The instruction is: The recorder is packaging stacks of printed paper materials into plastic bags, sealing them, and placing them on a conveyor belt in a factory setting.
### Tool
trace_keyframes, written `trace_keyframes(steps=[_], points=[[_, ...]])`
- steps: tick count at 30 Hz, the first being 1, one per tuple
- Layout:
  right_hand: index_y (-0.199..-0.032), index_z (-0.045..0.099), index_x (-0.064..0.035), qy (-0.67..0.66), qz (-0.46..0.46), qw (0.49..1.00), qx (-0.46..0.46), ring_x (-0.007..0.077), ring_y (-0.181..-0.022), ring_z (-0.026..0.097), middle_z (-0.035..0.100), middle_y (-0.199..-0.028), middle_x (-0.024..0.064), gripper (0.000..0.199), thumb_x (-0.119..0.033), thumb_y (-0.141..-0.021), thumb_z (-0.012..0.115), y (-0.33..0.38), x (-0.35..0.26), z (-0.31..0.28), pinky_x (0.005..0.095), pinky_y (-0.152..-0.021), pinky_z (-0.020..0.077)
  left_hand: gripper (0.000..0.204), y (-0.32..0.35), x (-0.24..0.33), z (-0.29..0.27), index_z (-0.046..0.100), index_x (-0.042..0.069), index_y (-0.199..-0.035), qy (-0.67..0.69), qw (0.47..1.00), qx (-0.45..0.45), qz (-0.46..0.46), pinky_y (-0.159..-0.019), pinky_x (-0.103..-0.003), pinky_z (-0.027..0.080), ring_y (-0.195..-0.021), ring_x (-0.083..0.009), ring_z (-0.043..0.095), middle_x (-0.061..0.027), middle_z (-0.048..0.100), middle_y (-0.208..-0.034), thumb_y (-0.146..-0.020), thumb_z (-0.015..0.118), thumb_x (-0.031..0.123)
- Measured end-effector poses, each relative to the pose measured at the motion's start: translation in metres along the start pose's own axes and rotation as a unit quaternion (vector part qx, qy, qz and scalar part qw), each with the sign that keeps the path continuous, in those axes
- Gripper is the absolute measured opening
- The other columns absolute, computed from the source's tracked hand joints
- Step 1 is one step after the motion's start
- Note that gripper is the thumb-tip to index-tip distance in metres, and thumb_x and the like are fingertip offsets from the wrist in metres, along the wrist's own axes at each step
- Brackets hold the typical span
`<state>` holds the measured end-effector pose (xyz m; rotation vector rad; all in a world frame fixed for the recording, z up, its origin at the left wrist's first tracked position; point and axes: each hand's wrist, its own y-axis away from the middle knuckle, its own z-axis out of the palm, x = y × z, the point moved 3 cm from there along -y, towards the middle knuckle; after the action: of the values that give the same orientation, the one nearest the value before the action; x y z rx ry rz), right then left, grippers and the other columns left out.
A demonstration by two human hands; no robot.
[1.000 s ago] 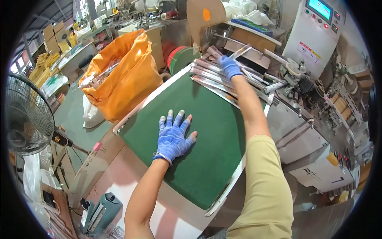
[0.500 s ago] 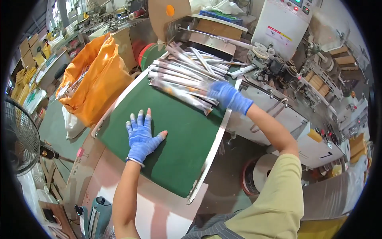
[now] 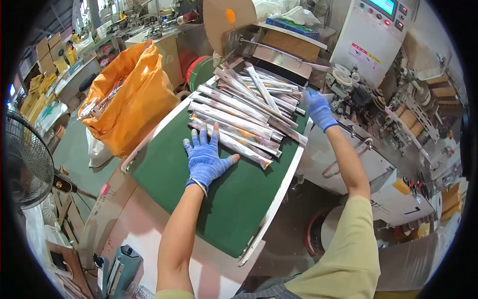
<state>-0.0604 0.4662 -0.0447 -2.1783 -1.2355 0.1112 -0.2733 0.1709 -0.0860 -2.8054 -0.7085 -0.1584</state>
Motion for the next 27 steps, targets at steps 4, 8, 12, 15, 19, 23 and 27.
trace_keyframes(steps=[4,8,12,15,19,23,27], points=[[-0.099,0.051,-0.0054,-0.052,-0.094,0.994,0.016,0.0336,-0.065,0.060,0.060,-0.073,0.0149,0.025,-0.005,-0.073,0.052,-0.068,-0.083,-0.008,0.0412,-0.055,0.0472,0.105,-0.005,-0.003,-0.001,0.013,0.014,-0.140,-0.006,1.000,0.004,-0.005,-0.102,-0.053,0.016,-0.130,-0.0344,0.018,-0.0188,0.020,-0.140,-0.062,0.060,0.065],[-0.106,0.053,-0.0045,-0.071,0.004,0.993,-0.096,0.0321,-0.086,0.059,0.061,-0.093,0.0184,0.044,-0.039,-0.079,0.053,-0.103,-0.105,0.008,0.0424,-0.073,0.0453,0.106,0.004,-0.007,0.003,0.015,0.013,-0.140,0.026,0.999,0.034,0.012,-0.101,-0.051,0.017,-0.128,-0.0331,0.022,-0.0193,0.023,-0.138,-0.060,0.062,0.064],[-0.113,0.054,-0.0068,-0.038,0.168,0.949,-0.262,0.0331,-0.104,0.052,0.053,-0.115,0.0203,0.054,-0.050,-0.083,0.043,-0.082,-0.077,0.052,0.0454,-0.089,0.0395,0.106,0.013,-0.007,-0.001,0.017,0.012,-0.140,0.034,0.998,0.045,0.026,-0.102,-0.052,0.015,-0.128,-0.0331,0.023,-0.0196,0.025,-0.137,-0.059,0.063,0.063],[-0.114,0.052,-0.0097,-0.103,0.085,0.969,-0.210,0.0358,-0.102,0.052,0.054,-0.110,0.0217,0.046,-0.044,-0.086,0.041,-0.068,-0.101,0.035,0.0438,-0.088,0.0403,0.106,0.019,-0.019,-0.004,0.017,0.012,-0.139,0.040,0.998,0.041,0.034,-0.103,-0.051,0.015,-0.128,-0.0340,0.023,-0.0201,0.024,-0.138,-0.059,0.065,0.062],[-0.111,0.053,-0.0069,-0.187,0.126,0.970,-0.096,0.0352,-0.094,0.054,0.057,-0.098,0.0199,0.038,-0.036,-0.089,0.041,-0.035,-0.102,-0.025,0.0381,-0.083,0.0422,0.104,0.016,-0.033,-0.011,0.018,0.012,-0.139,0.048,0.998,0.030,0.035,-0.104,-0.049,0.014,-0.128,-0.0352,0.022,-0.0200,0.022,-0.139,-0.060,0.066,0.058],[-0.098,0.059,-0.0065,-0.183,0.232,0.936,0.194,0.0332,-0.087,0.055,0.058,-0.093,0.0168,0.035,-0.038,-0.086,0.048,0.053,-0.032,-0.023,0.0384,-0.075,0.0436,0.093,0.014,-0.042,-0.007,0.020,0.010,-0.138,0.093,0.995,0.007,0.035,-0.105,-0.048,0.014,-0.131,-0.0339,0.017,-0.0211,0.018,-0.141,-0.066,0.064,0.049],[-0.093,0.060,-0.0034,-0.222,0.368,0.898,0.094,0.0326,-0.083,0.056,0.060,-0.089,0.0151,0.035,-0.036,-0.087,0.049,0.113,0.027,0.017,0.0371,-0.073,0.0438,0.092,0.025,-0.034,-0.002,0.020,0.007,-0.137,0.178,0.976,0.108,-0.060,-0.104,-0.048,0.015,-0.130,-0.0379,0.017,-0.0256,0.016,-0.140,-0.068,0.063,0.049]])
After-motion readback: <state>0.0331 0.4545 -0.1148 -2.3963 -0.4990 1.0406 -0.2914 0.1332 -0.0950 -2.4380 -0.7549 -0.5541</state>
